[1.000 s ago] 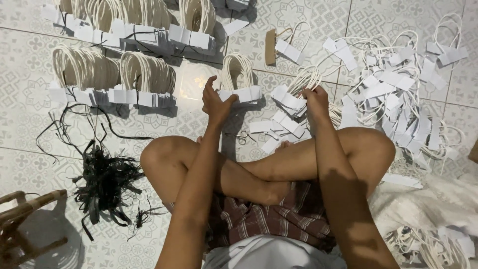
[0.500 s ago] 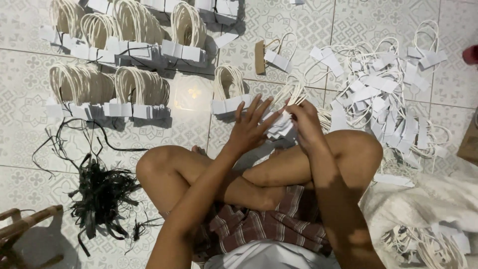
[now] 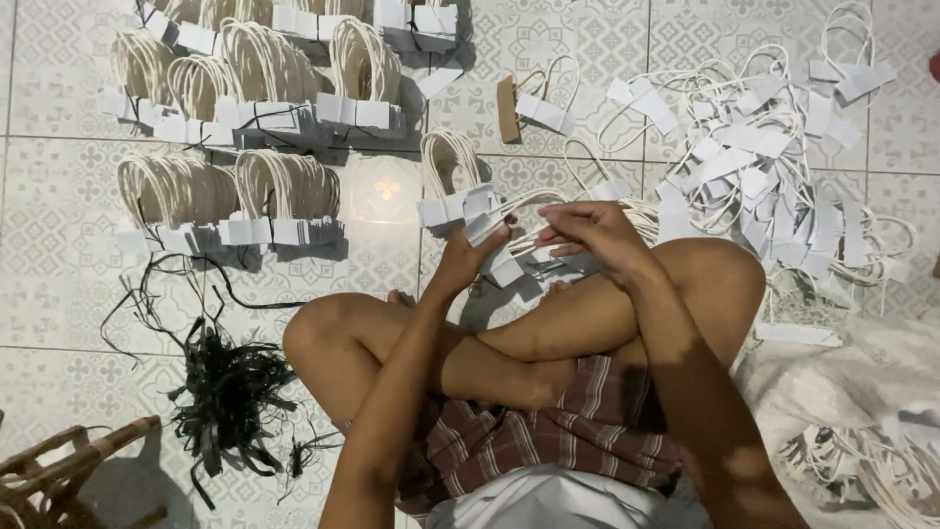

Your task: The person is sitting on the floor, sorting and organizing bundles of white cords with attached tags into groups.

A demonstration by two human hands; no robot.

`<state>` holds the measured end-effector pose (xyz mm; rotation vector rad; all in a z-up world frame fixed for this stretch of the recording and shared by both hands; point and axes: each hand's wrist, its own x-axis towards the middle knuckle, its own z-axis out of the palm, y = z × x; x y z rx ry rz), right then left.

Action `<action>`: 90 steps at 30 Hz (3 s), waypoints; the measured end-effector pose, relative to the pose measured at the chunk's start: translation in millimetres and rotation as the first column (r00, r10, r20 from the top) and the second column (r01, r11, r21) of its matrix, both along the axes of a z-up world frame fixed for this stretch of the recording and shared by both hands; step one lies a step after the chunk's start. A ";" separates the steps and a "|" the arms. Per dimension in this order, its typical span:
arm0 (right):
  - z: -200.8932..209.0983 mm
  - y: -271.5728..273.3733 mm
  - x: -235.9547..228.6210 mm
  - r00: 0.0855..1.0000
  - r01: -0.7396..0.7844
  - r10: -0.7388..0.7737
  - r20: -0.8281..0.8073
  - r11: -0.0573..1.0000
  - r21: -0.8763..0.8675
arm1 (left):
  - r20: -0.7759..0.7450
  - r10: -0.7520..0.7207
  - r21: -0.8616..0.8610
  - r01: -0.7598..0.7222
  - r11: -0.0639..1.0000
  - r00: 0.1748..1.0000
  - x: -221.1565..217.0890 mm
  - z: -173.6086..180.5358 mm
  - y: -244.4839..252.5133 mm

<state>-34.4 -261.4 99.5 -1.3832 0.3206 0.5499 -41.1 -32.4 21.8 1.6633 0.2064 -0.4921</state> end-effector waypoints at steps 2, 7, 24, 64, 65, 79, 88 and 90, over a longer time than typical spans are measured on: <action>-33.6 -12.6 6.7 0.991 0.045 -0.031 0.132 0.994 -0.103 | -0.013 -0.011 -0.058 0.010 0.998 1.000 -0.5 -9.6 5.2; -46.2 -7.6 4.1 0.949 -0.012 0.099 0.300 0.960 -0.279 | -0.007 -0.123 -0.158 0.120 0.980 0.992 -4.5 -9.3 1.1; -108.2 -5.7 4.9 0.904 -0.322 0.370 0.212 0.919 -0.229 | -0.292 -0.094 -0.550 -0.087 0.831 0.952 -4.5 61.9 -2.0; -67.0 18.5 -8.0 0.858 -0.169 0.307 0.411 0.926 -0.338 | 0.147 -0.300 -0.371 0.334 0.866 0.942 -3.7 -84.1 -29.3; -67.3 18.1 -7.9 0.850 -0.182 0.322 0.418 0.922 -0.341 | 0.155 -0.325 -0.282 0.357 0.890 0.933 -4.1 -80.2 -28.2; -97.0 4.2 -3.2 0.870 -0.084 0.131 0.476 0.989 -0.119 | 0.114 -0.318 -0.421 0.336 0.843 0.941 1.7 -61.1 -22.5; -106.3 -3.0 -0.1 0.930 0.034 0.006 0.367 0.994 -0.101 | 0.143 -0.315 -0.385 0.346 0.856 0.938 0.9 -27.7 -27.3; -103.7 -8.2 1.2 0.940 0.180 -0.147 0.308 0.980 -0.082 | 0.143 -0.252 -0.323 0.286 0.902 0.957 6.3 -10.7 -23.8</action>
